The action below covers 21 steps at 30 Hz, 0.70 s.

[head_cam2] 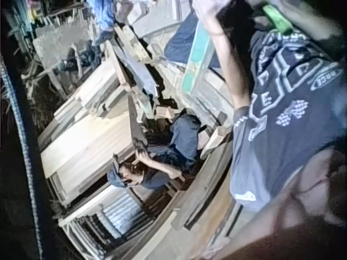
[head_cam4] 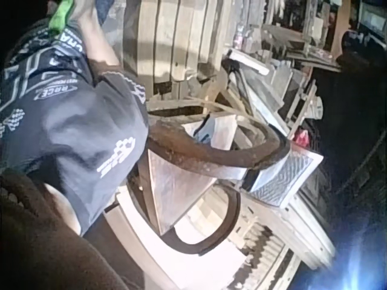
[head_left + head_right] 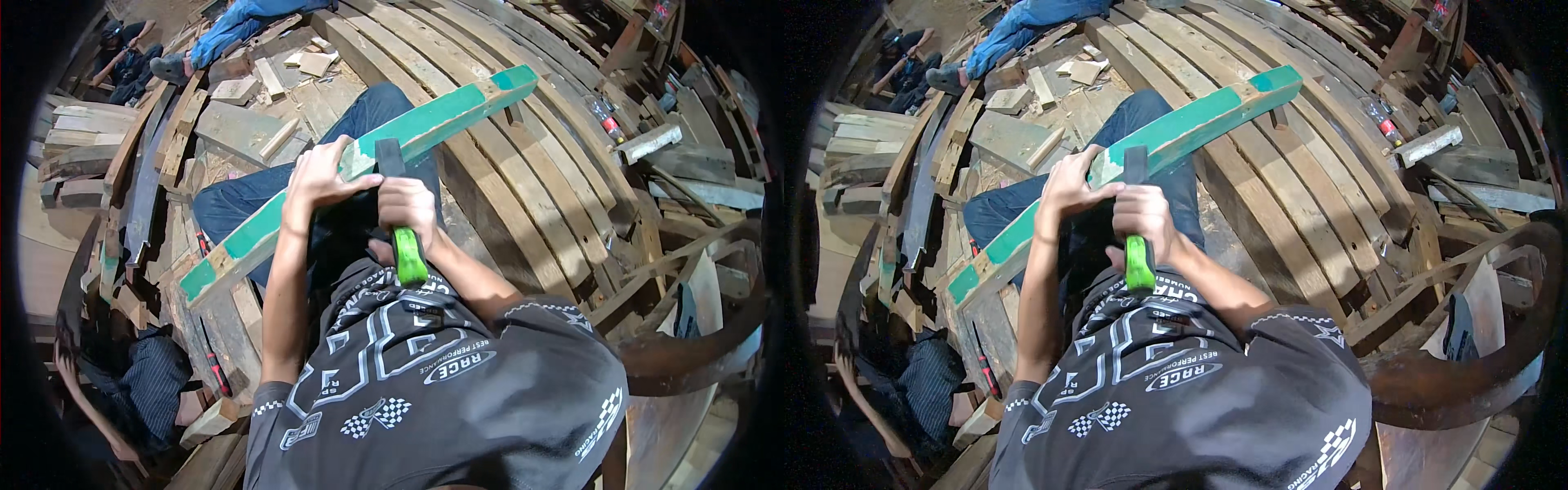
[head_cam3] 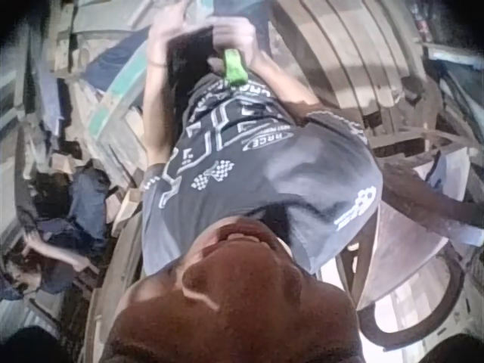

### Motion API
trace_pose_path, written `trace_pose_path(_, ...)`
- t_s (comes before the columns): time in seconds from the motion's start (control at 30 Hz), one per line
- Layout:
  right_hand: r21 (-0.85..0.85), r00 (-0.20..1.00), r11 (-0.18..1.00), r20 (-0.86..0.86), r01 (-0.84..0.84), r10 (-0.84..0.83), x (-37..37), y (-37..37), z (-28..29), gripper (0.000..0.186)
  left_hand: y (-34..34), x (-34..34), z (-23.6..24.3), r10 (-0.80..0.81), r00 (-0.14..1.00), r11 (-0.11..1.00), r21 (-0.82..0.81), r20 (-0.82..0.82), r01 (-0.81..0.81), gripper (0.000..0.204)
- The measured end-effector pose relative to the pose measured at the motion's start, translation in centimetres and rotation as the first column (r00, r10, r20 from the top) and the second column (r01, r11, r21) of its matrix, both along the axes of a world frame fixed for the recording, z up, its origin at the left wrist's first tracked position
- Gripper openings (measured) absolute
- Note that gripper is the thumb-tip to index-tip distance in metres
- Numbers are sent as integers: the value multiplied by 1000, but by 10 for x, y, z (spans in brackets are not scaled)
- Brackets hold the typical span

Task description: The person holds a wooden plank across their lap and scrapes the surface of the plank using a chisel.

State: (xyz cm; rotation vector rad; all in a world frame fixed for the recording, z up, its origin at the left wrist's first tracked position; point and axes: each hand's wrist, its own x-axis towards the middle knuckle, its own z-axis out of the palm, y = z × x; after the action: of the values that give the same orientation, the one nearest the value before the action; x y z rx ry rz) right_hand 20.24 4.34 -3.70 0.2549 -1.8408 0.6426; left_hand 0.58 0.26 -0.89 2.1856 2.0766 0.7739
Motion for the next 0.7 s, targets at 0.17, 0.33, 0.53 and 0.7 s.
trace_pose_path(0.17, 31, 998, 999, -59, 24, -22, 0, 0, -8, 34, -2, 1, 2, -30, 999, 999, 44, -32, 32, 73)
trace_pose_path(0.33, 54, 999, 998, 48, 22, -24, -5, 11, 3, 32, 4, -8, -11, 49, 998, 996, -76, 40, -46, 79)
trace_pose_path(0.53, 40, 997, 999, -77, 1, 2, 3, 1, -11, 31, 1, -4, -5, -4, 1000, 1000, -1, 27, 4, 85)
trace_pose_path(0.7, 73, 999, 997, -1, 39, -39, -11, 17, -5, 30, 5, -1, -2, 57, 997, 998, -40, 42, -56, 73)
